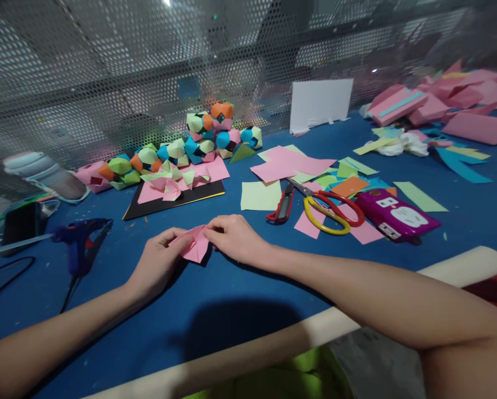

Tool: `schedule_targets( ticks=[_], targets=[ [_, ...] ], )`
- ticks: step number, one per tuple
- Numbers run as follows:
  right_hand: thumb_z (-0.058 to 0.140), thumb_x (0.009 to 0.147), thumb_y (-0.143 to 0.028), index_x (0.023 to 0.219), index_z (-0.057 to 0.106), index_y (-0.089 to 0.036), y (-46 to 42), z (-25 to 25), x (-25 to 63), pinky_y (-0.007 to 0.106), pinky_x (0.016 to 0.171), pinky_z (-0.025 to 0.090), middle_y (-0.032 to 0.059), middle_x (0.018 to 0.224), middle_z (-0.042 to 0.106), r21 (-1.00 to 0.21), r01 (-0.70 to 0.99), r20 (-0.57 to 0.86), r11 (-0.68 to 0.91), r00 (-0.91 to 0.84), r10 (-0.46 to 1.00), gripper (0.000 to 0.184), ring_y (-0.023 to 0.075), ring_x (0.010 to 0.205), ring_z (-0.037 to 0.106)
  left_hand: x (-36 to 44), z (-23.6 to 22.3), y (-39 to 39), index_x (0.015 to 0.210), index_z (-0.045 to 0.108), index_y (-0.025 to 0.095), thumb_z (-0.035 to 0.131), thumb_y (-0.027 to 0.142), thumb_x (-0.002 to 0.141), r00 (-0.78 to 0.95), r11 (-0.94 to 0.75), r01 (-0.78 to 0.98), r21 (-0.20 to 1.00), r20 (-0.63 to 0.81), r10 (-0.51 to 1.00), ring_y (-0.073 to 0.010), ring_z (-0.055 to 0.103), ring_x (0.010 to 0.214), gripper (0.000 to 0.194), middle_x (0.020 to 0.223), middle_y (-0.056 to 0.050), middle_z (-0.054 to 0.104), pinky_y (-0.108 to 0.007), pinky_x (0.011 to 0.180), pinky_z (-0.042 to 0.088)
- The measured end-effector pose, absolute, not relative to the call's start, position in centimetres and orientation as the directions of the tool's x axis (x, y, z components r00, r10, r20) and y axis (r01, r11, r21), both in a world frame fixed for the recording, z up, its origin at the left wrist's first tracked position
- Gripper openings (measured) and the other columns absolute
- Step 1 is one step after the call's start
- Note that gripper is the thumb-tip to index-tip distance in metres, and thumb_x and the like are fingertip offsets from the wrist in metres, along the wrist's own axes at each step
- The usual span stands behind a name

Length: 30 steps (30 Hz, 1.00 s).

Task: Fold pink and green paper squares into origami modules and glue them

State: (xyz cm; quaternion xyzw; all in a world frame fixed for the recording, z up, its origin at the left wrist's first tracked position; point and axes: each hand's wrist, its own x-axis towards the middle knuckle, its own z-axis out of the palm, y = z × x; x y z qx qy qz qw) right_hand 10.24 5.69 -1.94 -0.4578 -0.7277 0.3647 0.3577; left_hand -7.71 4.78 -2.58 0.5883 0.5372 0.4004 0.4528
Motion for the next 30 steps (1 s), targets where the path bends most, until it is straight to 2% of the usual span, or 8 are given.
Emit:
schedule_targets(
  ticks=[3, 7, 10, 15, 21, 30],
  targets=[
    [0.049, 0.085, -0.015, 0.070, 0.061, -0.012, 5.84, -2.01, 10.24, 0.021, 0.056, 0.034, -0.0003, 0.065, 0.058, -0.802, 0.465, 0.237, 0.374, -0.326, 0.915, 0.020, 0.0088, 0.060, 0.049, -7.53, -2.25, 4.62, 0.072, 0.066, 0.016, 0.065, 0.032, 0.075, 0.151, -0.039, 0.308, 0.951, -0.008, 0.989, -0.0101, 0.048, 0.064, 0.017, 0.067, 0.003, 0.060, -0.021, 0.061, 0.037],
    [0.047, 0.087, -0.013, 0.073, 0.059, -0.011, 5.73, -2.03, 10.28, 0.023, 0.062, 0.036, 0.0020, 0.071, 0.055, -0.672, 0.518, 0.343, 0.529, -0.415, 0.842, 0.019, 0.0096, 0.064, 0.048, -7.34, -2.03, 4.52, 0.083, 0.071, 0.017, 0.059, 0.037, 0.079, 0.193, -0.093, 0.310, 0.946, 0.033, 0.981, -0.0148, 0.057, 0.079, 0.023, 0.082, -0.001, 0.068, -0.023, 0.073, 0.042],
    [0.045, 0.089, -0.015, 0.076, 0.059, -0.012, 5.39, -1.95, 10.19, 0.023, 0.064, 0.037, 0.0027, 0.073, 0.054, -0.629, 0.513, 0.375, 0.585, -0.459, 0.805, 0.020, 0.0103, 0.066, 0.048, -7.31, -1.98, 4.36, 0.090, 0.073, 0.018, 0.058, 0.039, 0.081, 0.215, -0.148, 0.359, 0.921, 0.072, 0.974, -0.0173, 0.060, 0.086, 0.028, 0.088, -0.003, 0.071, -0.025, 0.077, 0.044],
    [0.046, 0.090, -0.019, 0.076, 0.061, -0.012, 5.01, -1.87, 9.93, 0.022, 0.062, 0.038, 0.0029, 0.073, 0.058, -0.679, 0.476, 0.393, 0.559, -0.408, 0.824, 0.022, 0.0100, 0.065, 0.051, -7.42, -1.82, 3.96, 0.092, 0.074, 0.018, 0.059, 0.039, 0.080, 0.184, -0.195, 0.384, 0.902, 0.132, 0.974, -0.0170, 0.062, 0.080, 0.028, 0.088, -0.003, 0.073, -0.025, 0.073, 0.046],
    [0.051, 0.086, -0.015, 0.073, 0.065, -0.012, 4.95, -1.81, 10.01, 0.021, 0.059, 0.037, 0.0021, 0.068, 0.061, -0.685, 0.446, 0.426, 0.576, -0.397, 0.813, 0.020, 0.0094, 0.061, 0.052, -7.26, -1.58, 3.90, 0.090, 0.074, 0.020, 0.059, 0.040, 0.079, 0.175, -0.164, 0.358, 0.919, 0.106, 0.979, -0.0180, 0.062, 0.084, 0.028, 0.089, -0.003, 0.073, -0.025, 0.075, 0.047],
    [0.053, 0.086, -0.017, 0.071, 0.066, -0.011, 4.92, -1.70, 10.04, 0.021, 0.057, 0.037, 0.0026, 0.068, 0.061, -0.702, 0.428, 0.385, 0.570, -0.445, 0.809, 0.020, 0.0092, 0.060, 0.051, -7.39, -1.67, 3.95, 0.076, 0.073, 0.017, 0.063, 0.037, 0.076, 0.166, -0.185, 0.381, 0.906, 0.130, 0.978, -0.0178, 0.063, 0.076, 0.022, 0.081, -0.004, 0.073, -0.025, 0.069, 0.048]
  ],
)
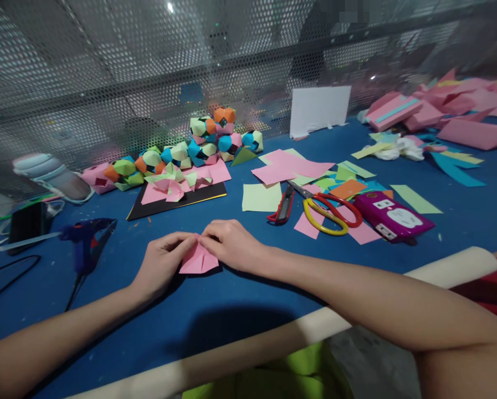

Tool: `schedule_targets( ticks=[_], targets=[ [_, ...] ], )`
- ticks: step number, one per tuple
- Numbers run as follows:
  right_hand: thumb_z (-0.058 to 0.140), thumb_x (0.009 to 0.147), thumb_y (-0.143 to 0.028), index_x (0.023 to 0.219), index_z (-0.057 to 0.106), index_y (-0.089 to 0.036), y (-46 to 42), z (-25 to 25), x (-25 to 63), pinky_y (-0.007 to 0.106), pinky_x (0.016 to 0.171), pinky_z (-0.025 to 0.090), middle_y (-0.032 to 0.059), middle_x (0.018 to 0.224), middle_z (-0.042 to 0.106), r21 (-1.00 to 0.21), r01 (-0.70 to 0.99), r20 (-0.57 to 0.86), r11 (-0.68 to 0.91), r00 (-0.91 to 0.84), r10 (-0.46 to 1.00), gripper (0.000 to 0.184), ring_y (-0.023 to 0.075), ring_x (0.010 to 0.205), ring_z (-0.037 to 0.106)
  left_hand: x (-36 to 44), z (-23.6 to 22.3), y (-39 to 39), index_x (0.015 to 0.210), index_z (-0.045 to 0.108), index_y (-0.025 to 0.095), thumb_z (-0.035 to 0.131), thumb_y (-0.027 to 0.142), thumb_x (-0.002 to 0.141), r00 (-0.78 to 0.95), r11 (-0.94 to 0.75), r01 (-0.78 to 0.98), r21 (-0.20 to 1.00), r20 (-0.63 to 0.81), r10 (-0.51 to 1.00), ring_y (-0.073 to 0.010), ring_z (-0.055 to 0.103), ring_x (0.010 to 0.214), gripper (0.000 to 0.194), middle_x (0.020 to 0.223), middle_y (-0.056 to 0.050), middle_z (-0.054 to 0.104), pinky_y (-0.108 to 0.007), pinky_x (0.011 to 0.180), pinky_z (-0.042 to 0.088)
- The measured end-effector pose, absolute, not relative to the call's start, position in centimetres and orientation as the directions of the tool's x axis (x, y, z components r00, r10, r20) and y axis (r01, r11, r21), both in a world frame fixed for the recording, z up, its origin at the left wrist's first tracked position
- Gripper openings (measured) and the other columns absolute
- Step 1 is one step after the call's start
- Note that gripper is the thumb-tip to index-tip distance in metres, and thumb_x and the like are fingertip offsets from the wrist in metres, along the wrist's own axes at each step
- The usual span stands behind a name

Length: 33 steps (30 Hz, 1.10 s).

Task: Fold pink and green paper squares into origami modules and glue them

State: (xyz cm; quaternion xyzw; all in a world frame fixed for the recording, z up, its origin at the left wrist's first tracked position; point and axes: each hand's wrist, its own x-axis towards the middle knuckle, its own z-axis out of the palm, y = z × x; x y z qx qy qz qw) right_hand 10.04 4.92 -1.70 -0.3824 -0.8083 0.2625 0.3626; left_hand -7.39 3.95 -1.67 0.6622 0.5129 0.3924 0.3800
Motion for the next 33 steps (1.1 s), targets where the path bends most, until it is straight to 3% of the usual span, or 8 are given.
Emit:
schedule_targets(
  ticks=[7, 14, 19, 25, 33],
  targets=[
    [0.055, 0.085, -0.017, 0.070, 0.066, -0.012, 4.73, -1.36, 10.09, 0.020, 0.057, 0.036, 0.0017, 0.068, 0.060, -0.716, 0.416, 0.378, 0.561, -0.444, 0.812, 0.020, 0.0082, 0.061, 0.052, -7.40, -1.69, 3.92, 0.075, 0.074, 0.017, 0.065, 0.036, 0.075, 0.161, -0.173, 0.384, 0.907, 0.119, 0.980, -0.0180, 0.063, 0.076, 0.021, 0.080, -0.004, 0.073, -0.026, 0.070, 0.048],
    [0.058, 0.081, -0.016, 0.063, 0.064, -0.012, 4.63, -1.14, 10.27, 0.019, 0.055, 0.037, -0.0006, 0.063, 0.058, -0.798, 0.370, 0.337, 0.475, -0.380, 0.861, 0.019, 0.0069, 0.055, 0.049, -7.46, -2.06, 4.07, 0.091, 0.073, 0.015, 0.060, 0.041, 0.079, 0.215, -0.060, 0.221, 0.974, 0.011, 0.977, -0.0194, 0.061, 0.081, 0.031, 0.086, -0.007, 0.072, -0.029, 0.074, 0.047],
    [0.056, 0.083, -0.020, 0.070, 0.066, -0.013, 4.67, -1.21, 10.10, 0.021, 0.060, 0.041, 0.0014, 0.070, 0.061, -0.813, 0.330, 0.353, 0.480, -0.378, 0.856, 0.017, 0.0093, 0.064, 0.055, -7.51, -2.19, 4.19, 0.081, 0.070, 0.016, 0.062, 0.040, 0.077, 0.190, -0.083, 0.224, 0.971, 0.040, 0.981, -0.0145, 0.056, 0.071, 0.026, 0.077, -0.003, 0.068, -0.024, 0.066, 0.044],
    [0.055, 0.080, -0.013, 0.074, 0.065, -0.014, 4.84, -1.22, 10.05, 0.023, 0.066, 0.043, 0.0015, 0.076, 0.064, -0.813, 0.345, 0.366, 0.469, -0.323, 0.873, 0.012, 0.0105, 0.071, 0.057, -7.40, -2.02, 4.17, 0.072, 0.065, 0.016, 0.063, 0.042, 0.075, 0.200, -0.069, 0.245, 0.967, 0.019, 0.980, -0.0115, 0.050, 0.062, 0.027, 0.069, 0.000, 0.062, -0.022, 0.059, 0.040],
    [0.056, 0.079, -0.013, 0.071, 0.062, -0.014, 4.67, -1.05, 10.15, 0.021, 0.060, 0.041, -0.0002, 0.070, 0.060, -0.821, 0.329, 0.357, 0.467, -0.343, 0.869, 0.010, 0.0091, 0.064, 0.053, -7.45, -1.88, 4.07, 0.073, 0.069, 0.016, 0.062, 0.041, 0.077, 0.219, -0.096, 0.292, 0.952, 0.031, 0.975, -0.0128, 0.052, 0.063, 0.026, 0.071, -0.001, 0.065, -0.023, 0.059, 0.040]
  ],
)
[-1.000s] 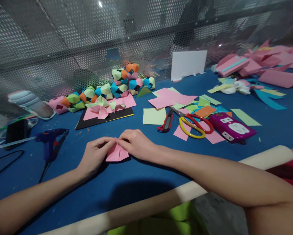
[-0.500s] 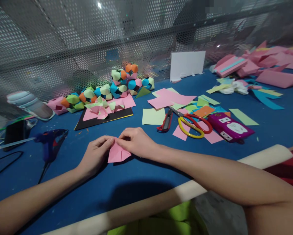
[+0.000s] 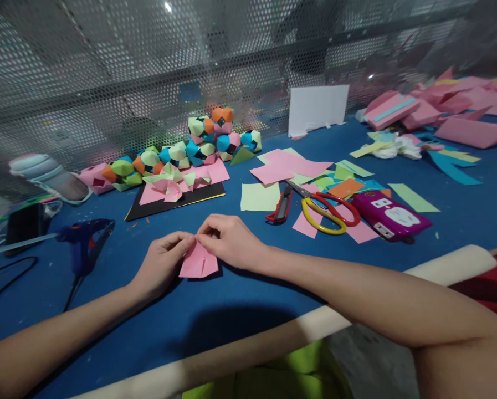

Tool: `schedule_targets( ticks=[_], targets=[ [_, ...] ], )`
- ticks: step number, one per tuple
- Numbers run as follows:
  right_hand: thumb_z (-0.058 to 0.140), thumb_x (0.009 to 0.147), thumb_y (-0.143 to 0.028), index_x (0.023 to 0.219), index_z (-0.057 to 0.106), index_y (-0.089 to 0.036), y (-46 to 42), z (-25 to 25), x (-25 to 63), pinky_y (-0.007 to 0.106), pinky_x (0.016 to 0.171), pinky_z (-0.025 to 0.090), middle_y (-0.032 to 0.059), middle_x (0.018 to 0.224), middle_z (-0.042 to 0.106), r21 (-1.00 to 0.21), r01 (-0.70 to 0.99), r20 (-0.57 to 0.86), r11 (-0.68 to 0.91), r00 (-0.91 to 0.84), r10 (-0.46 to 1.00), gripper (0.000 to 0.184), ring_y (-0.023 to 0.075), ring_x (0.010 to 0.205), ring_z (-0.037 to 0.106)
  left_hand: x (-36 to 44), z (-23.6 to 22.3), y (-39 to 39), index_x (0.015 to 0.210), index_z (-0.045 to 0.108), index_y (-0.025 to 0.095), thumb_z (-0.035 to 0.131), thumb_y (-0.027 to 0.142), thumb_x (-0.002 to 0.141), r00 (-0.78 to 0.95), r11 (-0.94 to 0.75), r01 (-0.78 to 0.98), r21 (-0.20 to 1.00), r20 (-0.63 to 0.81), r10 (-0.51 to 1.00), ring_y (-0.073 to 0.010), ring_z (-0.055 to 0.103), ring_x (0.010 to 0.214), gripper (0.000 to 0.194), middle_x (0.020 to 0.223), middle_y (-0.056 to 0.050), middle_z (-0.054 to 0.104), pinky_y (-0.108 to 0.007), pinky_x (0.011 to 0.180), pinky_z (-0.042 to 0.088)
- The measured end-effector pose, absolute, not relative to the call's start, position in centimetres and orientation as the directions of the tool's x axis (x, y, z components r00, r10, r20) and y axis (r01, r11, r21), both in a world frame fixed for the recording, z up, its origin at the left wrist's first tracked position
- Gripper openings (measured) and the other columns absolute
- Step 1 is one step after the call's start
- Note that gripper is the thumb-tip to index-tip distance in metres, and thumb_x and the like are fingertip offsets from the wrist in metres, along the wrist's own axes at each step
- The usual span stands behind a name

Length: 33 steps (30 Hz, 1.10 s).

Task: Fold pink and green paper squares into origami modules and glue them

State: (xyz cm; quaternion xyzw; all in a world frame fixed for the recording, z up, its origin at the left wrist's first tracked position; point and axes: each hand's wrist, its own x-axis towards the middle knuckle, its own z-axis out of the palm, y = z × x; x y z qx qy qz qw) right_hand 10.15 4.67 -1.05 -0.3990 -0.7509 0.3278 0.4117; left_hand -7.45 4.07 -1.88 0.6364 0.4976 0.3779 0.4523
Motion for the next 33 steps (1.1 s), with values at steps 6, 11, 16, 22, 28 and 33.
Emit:
schedule_targets(
  ticks=[6, 11, 16, 22, 28, 33],
  targets=[
    [0.054, 0.081, -0.016, 0.078, 0.066, -0.014, 4.66, -0.96, 9.95, 0.022, 0.065, 0.043, 0.0018, 0.078, 0.066, -0.858, 0.309, 0.293, 0.409, -0.358, 0.886, 0.013, 0.0104, 0.070, 0.057, -7.49, -1.99, 4.07, 0.071, 0.069, 0.016, 0.064, 0.040, 0.075, 0.177, -0.076, 0.288, 0.954, 0.025, 0.984, -0.0118, 0.051, 0.060, 0.025, 0.069, -0.001, 0.065, -0.022, 0.056, 0.039],
    [0.056, 0.080, -0.018, 0.079, 0.067, -0.013, 4.75, -1.13, 9.95, 0.022, 0.060, 0.043, 0.0019, 0.074, 0.066, -0.881, 0.319, 0.251, 0.350, -0.311, 0.916, 0.011, 0.0106, 0.066, 0.056, -7.52, -2.13, 4.09, 0.072, 0.069, 0.016, 0.064, 0.040, 0.076, 0.198, -0.042, 0.210, 0.977, 0.000, 0.980, -0.0116, 0.052, 0.061, 0.024, 0.068, 0.000, 0.065, -0.023, 0.059, 0.040],
    [0.058, 0.080, -0.017, 0.078, 0.068, -0.013, 4.83, -1.23, 10.07, 0.022, 0.066, 0.044, 0.0026, 0.078, 0.067, -0.871, 0.306, 0.294, 0.385, -0.304, 0.906, 0.011, 0.0108, 0.072, 0.058, -7.52, -1.89, 4.07, 0.080, 0.073, 0.017, 0.064, 0.039, 0.076, 0.230, -0.057, 0.256, 0.965, -0.004, 0.973, -0.0139, 0.056, 0.069, 0.024, 0.074, -0.002, 0.069, -0.024, 0.064, 0.042],
    [0.058, 0.079, -0.016, 0.075, 0.066, -0.013, 4.74, -1.30, 10.04, 0.022, 0.060, 0.043, 0.0015, 0.071, 0.065, -0.862, 0.343, 0.282, 0.374, -0.288, 0.915, 0.010, 0.0102, 0.065, 0.056, -7.53, -1.99, 4.09, 0.078, 0.073, 0.018, 0.065, 0.040, 0.075, 0.177, -0.049, 0.213, 0.976, 0.011, 0.984, -0.0146, 0.057, 0.069, 0.024, 0.071, -0.001, 0.068, -0.025, 0.066, 0.043],
    [0.058, 0.078, -0.012, 0.068, 0.065, -0.013, 4.75, -1.45, 10.00, 0.021, 0.059, 0.041, 0.0006, 0.068, 0.064, -0.831, 0.354, 0.345, 0.430, -0.280, 0.896, 0.011, 0.0091, 0.063, 0.055, -7.59, -2.54, 4.26, 0.078, 0.072, 0.015, 0.065, 0.039, 0.076, 0.229, 0.047, 0.080, 0.996, -0.065, 0.971, -0.0120, 0.051, 0.062, 0.025, 0.066, 0.000, 0.063, -0.024, 0.061, 0.039],
    [0.058, 0.078, -0.011, 0.068, 0.065, -0.013, 4.79, -1.60, 10.03, 0.020, 0.060, 0.041, 0.0004, 0.068, 0.064, -0.827, 0.337, 0.365, 0.449, -0.284, 0.886, 0.011, 0.0088, 0.063, 0.055, -7.78, -2.72, 4.38, 0.075, 0.070, 0.015, 0.067, 0.036, 0.075, 0.256, 0.083, 0.040, 0.996, -0.090, 0.963, -0.0101, 0.049, 0.064, 0.021, 0.068, 0.000, 0.062, -0.023, 0.062, 0.038]
  ],
)
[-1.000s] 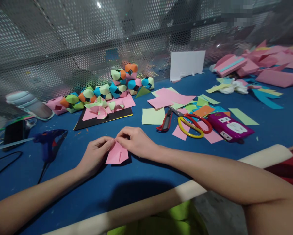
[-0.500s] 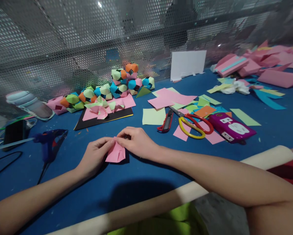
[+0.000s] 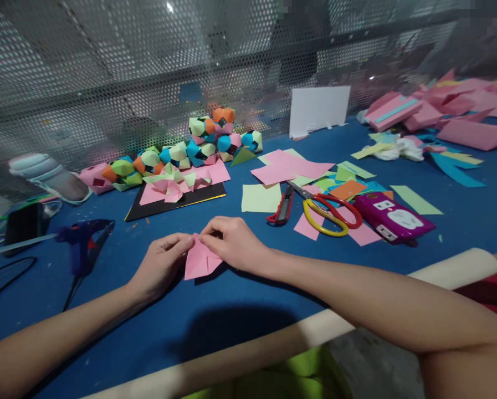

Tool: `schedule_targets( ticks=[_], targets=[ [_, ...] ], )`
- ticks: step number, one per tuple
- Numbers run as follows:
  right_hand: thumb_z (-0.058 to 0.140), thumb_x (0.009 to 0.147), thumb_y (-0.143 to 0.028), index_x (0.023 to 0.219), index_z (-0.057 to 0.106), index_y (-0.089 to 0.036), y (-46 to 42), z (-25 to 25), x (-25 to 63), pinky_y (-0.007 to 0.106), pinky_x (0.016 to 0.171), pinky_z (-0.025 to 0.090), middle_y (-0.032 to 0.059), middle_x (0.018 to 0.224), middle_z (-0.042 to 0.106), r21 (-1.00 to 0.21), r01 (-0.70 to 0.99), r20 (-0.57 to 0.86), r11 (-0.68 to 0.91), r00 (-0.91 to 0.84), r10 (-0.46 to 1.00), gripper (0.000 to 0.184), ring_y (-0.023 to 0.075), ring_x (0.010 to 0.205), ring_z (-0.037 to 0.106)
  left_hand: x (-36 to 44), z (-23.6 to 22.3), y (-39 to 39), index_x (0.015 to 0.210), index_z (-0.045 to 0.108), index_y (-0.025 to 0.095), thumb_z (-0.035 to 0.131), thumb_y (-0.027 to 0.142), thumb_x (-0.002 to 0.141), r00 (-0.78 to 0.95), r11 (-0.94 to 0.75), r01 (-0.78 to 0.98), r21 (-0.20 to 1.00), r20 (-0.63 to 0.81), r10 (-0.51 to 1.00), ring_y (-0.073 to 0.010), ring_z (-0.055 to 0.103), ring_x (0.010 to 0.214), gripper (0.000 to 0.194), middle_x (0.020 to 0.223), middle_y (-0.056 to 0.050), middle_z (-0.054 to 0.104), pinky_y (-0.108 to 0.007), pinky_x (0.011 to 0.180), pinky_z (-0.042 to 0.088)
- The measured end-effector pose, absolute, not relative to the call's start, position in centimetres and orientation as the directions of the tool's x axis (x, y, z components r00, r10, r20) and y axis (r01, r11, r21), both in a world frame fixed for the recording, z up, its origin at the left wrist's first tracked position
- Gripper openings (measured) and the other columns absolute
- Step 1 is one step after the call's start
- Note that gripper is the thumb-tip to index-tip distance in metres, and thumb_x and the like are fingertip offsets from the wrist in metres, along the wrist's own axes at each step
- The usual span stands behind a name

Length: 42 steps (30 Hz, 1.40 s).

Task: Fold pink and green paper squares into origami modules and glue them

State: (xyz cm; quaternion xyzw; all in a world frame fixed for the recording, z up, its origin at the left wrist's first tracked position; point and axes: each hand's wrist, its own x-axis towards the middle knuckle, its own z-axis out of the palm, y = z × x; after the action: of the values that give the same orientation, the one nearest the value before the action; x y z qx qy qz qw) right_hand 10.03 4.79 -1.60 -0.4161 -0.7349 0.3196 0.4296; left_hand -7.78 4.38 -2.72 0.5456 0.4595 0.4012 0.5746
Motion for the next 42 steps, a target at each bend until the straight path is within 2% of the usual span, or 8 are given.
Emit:
schedule_targets(
  ticks=[9, 18, 24, 29, 32, 35, 38, 42],
  targets=[
    [0.058, 0.079, -0.013, 0.070, 0.065, -0.014, 4.7, -1.7, 10.0, 0.021, 0.060, 0.041, 0.0001, 0.068, 0.062, -0.806, 0.334, 0.397, 0.489, -0.308, 0.865, 0.012, 0.0091, 0.064, 0.055, -7.9, -2.3, 4.2, 0.072, 0.069, 0.017, 0.065, 0.035, 0.077, 0.235, -0.040, 0.154, 0.987, 0.002, 0.972, -0.0092, 0.049, 0.064, 0.020, 0.070, 0.002, 0.064, -0.021, 0.062, 0.038],
    [0.058, 0.080, -0.018, 0.074, 0.064, -0.014, 4.5, -1.8, 9.9, 0.021, 0.061, 0.042, 0.0008, 0.072, 0.062, -0.830, 0.290, 0.382, 0.477, -0.327, 0.864, 0.010, 0.0099, 0.067, 0.055, -7.6, -1.7, 4.1, 0.064, 0.064, 0.015, 0.060, 0.032, 0.079, 0.229, -0.164, 0.323, 0.932, 0.092, 0.969, -0.0087, 0.046, 0.058, 0.023, 0.060, 0.003, 0.057, -0.020, 0.056, 0.037],
    [0.055, 0.075, -0.011, 0.068, 0.056, -0.014, 4.1, -1.7, 9.4, 0.020, 0.056, 0.039, -0.0029, 0.065, 0.055, -0.865, 0.267, 0.333, 0.425, -0.328, 0.884, 0.008, 0.0079, 0.059, 0.049, -7.6, -1.9, 3.7, 0.067, 0.066, 0.015, 0.055, 0.029, 0.080, 0.273, -0.264, 0.435, 0.861, 0.153, 0.950, -0.0102, 0.051, 0.061, 0.022, 0.066, 0.000, 0.063, -0.020, 0.057, 0.039],
    [0.053, 0.075, -0.011, 0.067, 0.052, -0.015, 4.1, -1.8, 9.4, 0.019, 0.053, 0.036, -0.0046, 0.061, 0.051, -0.880, 0.267, 0.295, 0.393, -0.342, 0.892, 0.009, 0.0074, 0.057, 0.046, -7.6, -2.1, 3.7, 0.070, 0.065, 0.015, 0.055, 0.027, 0.080, 0.330, -0.351, 0.468, 0.811, 0.208, 0.921, -0.0103, 0.051, 0.060, 0.019, 0.066, 0.000, 0.063, -0.021, 0.058, 0.040],
    [0.053, 0.077, -0.013, 0.069, 0.053, -0.015, 4.1, -1.8, 9.4, 0.019, 0.053, 0.037, -0.0042, 0.062, 0.052, -0.883, 0.253, 0.294, 0.395, -0.359, 0.886, 0.008, 0.0076, 0.057, 0.047, -7.7, -2.2, 3.9, 0.069, 0.063, 0.015, 0.054, 0.028, 0.081, 0.332, -0.348, 0.451, 0.822, 0.207, 0.920, -0.0111, 0.053, 0.062, 0.019, 0.068, 0.000, 0.064, -0.022, 0.061, 0.041],
    [0.054, 0.081, -0.017, 0.071, 0.055, -0.015, 4.3, -1.9, 9.5, 0.020, 0.056, 0.038, -0.0023, 0.066, 0.054, -0.852, 0.265, 0.340, 0.452, -0.377, 0.861, 0.009, 0.0084, 0.060, 0.048, -7.8, -2.2, 3.9, 0.067, 0.061, 0.015, 0.054, 0.029, 0.081, 0.326, -0.337, 0.431, 0.837, 0.204, 0.923, -0.0115, 0.053, 0.064, 0.021, 0.068, -0.001, 0.063, -0.022, 0.063, 0.042],
    [0.053, 0.083, -0.016, 0.068, 0.054, -0.015, 4.4, -2.2, 9.5, 0.021, 0.057, 0.037, -0.0011, 0.067, 0.053, -0.765, 0.295, 0.459, 0.573, -0.376, 0.805, 0.014, 0.0090, 0.062, 0.048, -7.7, -2.1, 3.8, 0.067, 0.061, 0.015, 0.054, 0.029, 0.081, 0.330, -0.328, 0.426, 0.843, 0.192, 0.924, -0.0114, 0.053, 0.065, 0.020, 0.069, -0.001, 0.062, -0.022, 0.064, 0.042],
    [0.051, 0.085, -0.016, 0.069, 0.054, -0.015, 4.6, -2.5, 9.4, 0.022, 0.060, 0.038, -0.0007, 0.069, 0.053, -0.718, 0.294, 0.526, 0.631, -0.364, 0.769, 0.016, 0.0096, 0.064, 0.049, -7.4, -1.8, 3.6, 0.073, 0.060, 0.016, 0.055, 0.029, 0.078, 0.304, -0.278, 0.426, 0.861, 0.153, 0.940, -0.0098, 0.046, 0.059, 0.015, 0.064, 0.002, 0.055, -0.021, 0.056, 0.038]
  ],
)
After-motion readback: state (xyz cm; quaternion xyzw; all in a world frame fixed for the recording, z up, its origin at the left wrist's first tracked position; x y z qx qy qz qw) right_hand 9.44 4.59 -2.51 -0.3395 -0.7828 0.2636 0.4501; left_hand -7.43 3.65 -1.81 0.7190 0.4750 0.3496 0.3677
